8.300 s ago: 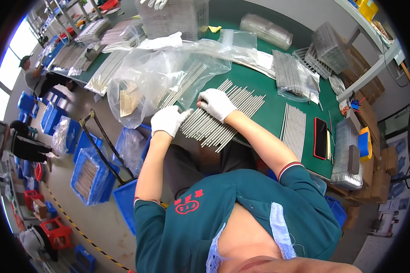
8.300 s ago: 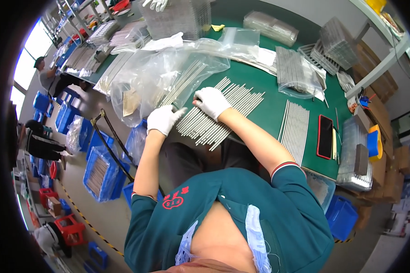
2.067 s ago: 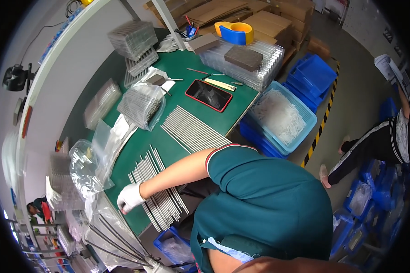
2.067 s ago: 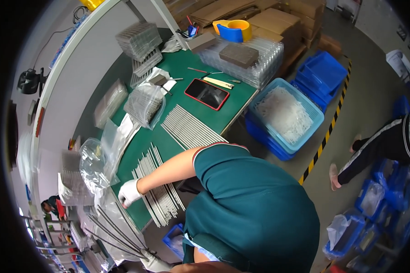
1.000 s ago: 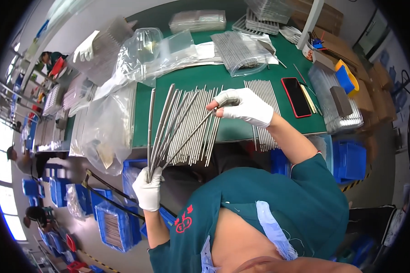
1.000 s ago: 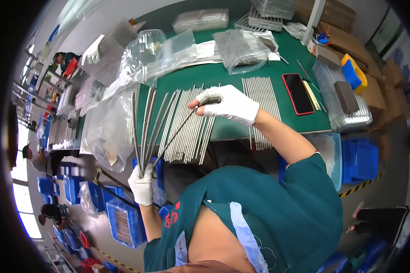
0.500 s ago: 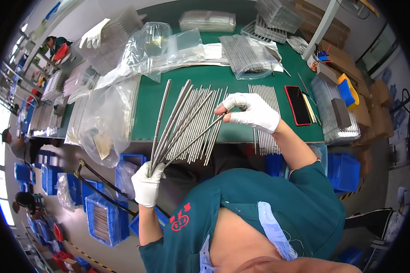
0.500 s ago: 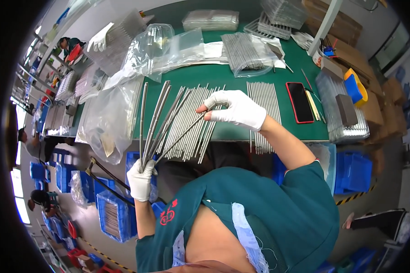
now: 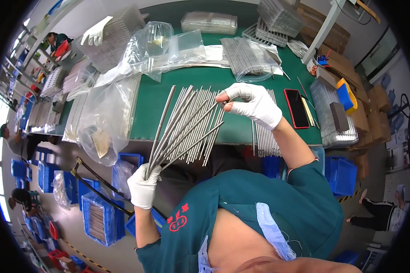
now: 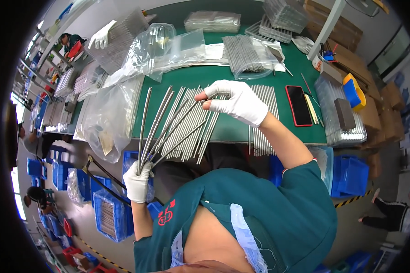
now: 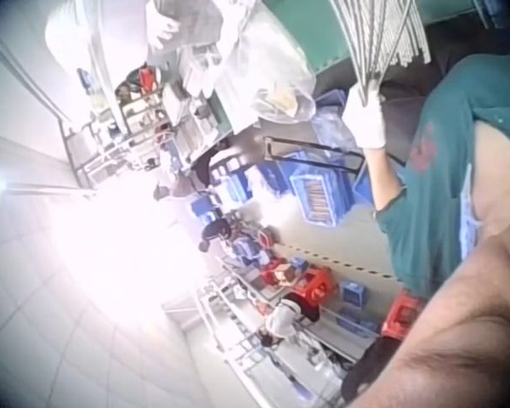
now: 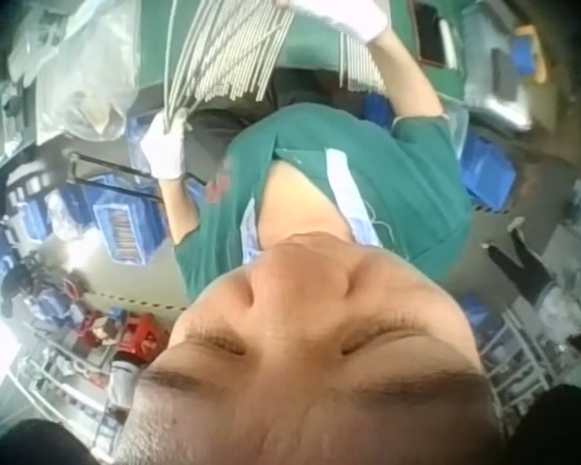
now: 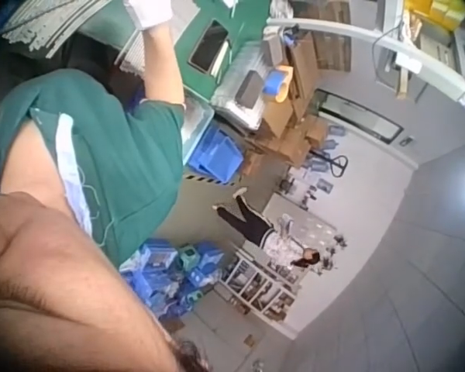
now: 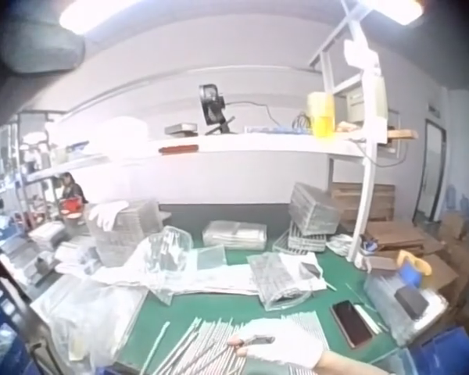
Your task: Sorting and aligning thin metal rods on a workbench in a factory setting.
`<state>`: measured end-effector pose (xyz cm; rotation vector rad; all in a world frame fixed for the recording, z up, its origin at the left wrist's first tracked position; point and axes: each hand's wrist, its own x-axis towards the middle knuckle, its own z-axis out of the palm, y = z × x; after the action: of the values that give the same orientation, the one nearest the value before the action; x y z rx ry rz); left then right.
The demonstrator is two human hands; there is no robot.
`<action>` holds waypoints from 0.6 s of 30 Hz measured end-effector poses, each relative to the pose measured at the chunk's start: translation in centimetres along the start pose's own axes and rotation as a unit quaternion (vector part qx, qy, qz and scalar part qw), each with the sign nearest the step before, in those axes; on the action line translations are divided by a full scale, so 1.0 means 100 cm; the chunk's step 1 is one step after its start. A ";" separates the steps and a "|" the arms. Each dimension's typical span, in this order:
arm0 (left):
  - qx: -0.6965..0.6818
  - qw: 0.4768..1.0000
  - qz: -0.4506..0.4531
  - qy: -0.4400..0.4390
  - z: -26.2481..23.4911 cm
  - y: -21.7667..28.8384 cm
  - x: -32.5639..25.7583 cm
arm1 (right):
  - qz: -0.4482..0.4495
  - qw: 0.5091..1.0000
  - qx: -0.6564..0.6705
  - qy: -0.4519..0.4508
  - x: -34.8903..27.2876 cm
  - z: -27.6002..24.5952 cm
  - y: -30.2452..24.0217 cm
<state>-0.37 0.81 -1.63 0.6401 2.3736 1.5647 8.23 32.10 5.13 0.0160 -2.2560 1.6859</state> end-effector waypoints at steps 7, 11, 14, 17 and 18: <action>0.018 1.000 0.012 -0.010 0.000 0.002 -0.001 | 0.002 1.000 -0.014 -0.001 -0.002 0.002 -0.001; 0.016 1.000 0.021 -0.001 0.003 -0.001 0.000 | 0.008 1.000 -0.025 -0.002 -0.004 0.000 0.001; -0.002 0.999 0.033 0.003 0.005 -0.001 -0.001 | 0.042 0.998 -0.025 -0.033 -0.005 -0.005 -0.001; -0.023 1.000 -0.008 -0.012 0.004 0.001 -0.002 | 0.052 0.994 0.090 0.035 -0.007 -0.013 0.002; -0.017 1.000 -0.008 -0.021 0.003 0.002 -0.002 | 0.026 0.995 0.081 0.050 -0.004 -0.018 0.005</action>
<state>-0.07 1.01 -1.59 0.6402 2.3115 1.5656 8.99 33.80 4.99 -0.0890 -2.0587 1.8501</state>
